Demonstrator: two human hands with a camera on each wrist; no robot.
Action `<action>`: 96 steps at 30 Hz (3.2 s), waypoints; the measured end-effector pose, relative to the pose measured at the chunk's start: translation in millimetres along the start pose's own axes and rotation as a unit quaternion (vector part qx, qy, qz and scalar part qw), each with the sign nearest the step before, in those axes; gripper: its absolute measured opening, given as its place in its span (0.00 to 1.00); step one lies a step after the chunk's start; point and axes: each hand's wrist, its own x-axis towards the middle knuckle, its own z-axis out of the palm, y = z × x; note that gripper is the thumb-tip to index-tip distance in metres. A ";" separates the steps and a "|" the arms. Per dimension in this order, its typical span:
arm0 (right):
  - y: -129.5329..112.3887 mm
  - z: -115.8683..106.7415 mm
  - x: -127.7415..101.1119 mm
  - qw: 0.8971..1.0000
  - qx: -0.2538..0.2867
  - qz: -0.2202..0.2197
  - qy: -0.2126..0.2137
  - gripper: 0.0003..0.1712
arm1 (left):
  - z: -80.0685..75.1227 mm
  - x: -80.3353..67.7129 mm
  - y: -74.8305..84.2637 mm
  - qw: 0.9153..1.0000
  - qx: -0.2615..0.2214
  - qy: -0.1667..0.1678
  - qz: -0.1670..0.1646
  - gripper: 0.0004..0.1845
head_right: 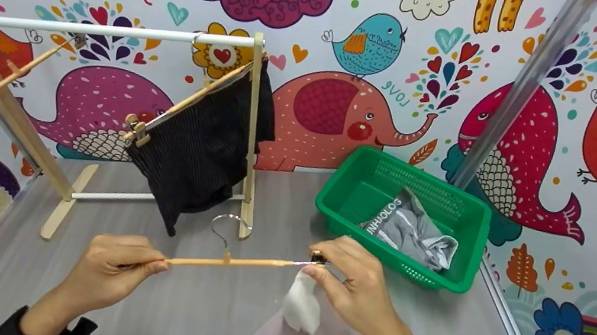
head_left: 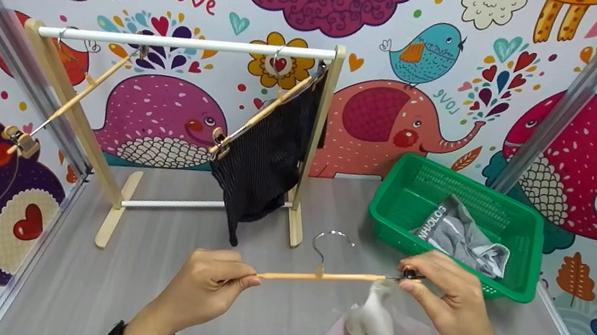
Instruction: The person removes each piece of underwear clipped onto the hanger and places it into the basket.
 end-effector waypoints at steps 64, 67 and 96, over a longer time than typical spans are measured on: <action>54.0 33.2 -143.9 0.893 -0.203 0.225 -0.334 0.63 | -18.5 -32.4 -9.2 0.989 0.062 0.132 0.002 0.11; 52.2 32.8 -145.1 0.885 -0.203 0.227 -0.352 0.64 | -19.6 -32.0 -9.3 0.989 0.060 0.137 0.002 0.11; 56.7 32.4 -147.3 0.924 -0.115 0.147 -0.334 0.28 | -42.6 -18.2 4.4 0.964 0.094 0.249 0.005 0.19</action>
